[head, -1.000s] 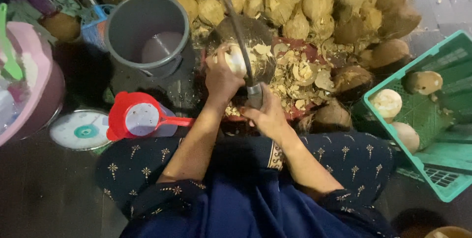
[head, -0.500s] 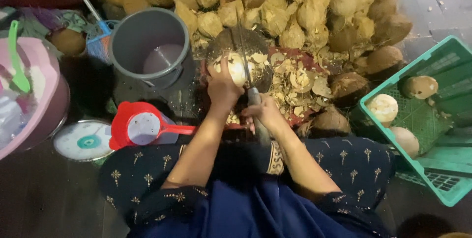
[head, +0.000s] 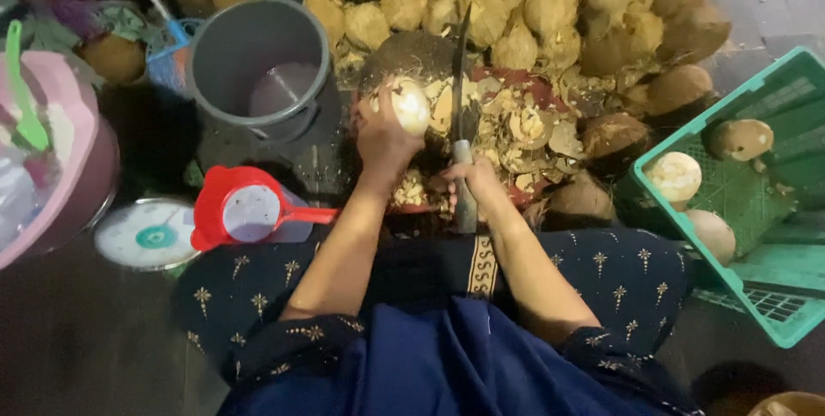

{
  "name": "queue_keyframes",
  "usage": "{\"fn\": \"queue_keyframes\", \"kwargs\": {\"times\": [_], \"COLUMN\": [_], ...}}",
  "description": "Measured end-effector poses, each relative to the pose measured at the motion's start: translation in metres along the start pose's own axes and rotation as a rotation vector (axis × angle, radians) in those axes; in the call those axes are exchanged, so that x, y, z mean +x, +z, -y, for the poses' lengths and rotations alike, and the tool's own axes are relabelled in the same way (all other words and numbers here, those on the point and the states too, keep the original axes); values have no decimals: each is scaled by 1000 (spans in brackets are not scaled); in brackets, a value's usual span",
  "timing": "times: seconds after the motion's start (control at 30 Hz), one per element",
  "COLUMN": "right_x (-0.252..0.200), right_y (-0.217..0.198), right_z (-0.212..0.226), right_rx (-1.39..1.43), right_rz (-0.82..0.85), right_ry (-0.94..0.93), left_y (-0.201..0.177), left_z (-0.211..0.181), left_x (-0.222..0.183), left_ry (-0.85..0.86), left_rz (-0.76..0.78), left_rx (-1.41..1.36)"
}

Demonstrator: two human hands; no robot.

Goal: The person sits on the floor and uses a knife to peel the husk off a coconut, rotating it to remove the outer layer. The peeled coconut is placed into a green crate while husk fragments accumulate on the floor.

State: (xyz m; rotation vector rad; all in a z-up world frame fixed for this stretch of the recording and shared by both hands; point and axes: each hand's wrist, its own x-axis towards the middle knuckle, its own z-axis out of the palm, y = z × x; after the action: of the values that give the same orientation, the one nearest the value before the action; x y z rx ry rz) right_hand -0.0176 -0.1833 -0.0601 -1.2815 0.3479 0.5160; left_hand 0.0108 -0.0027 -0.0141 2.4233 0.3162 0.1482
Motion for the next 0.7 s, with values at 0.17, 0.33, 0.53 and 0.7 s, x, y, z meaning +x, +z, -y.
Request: {"fn": "queue_keyframes", "kwargs": {"times": [0.17,0.33,0.53,0.7], "right_x": [-20,-32,-54,-55], "right_y": [4,24,41,39], "right_z": [9,8,32,31], "right_rx": [-57,-270,-232,-423], "right_rz": [-12,-3,86,80], "right_ry": [6,-194,-265,-819], "left_y": [-24,-31,-17,-14], "left_z": [27,10,6,10], "left_x": [13,13,16,16], "left_ry": [119,-31,-74,-14], "left_rz": [82,165,131,105], "left_rx": [-164,-191,-52,-70]}}
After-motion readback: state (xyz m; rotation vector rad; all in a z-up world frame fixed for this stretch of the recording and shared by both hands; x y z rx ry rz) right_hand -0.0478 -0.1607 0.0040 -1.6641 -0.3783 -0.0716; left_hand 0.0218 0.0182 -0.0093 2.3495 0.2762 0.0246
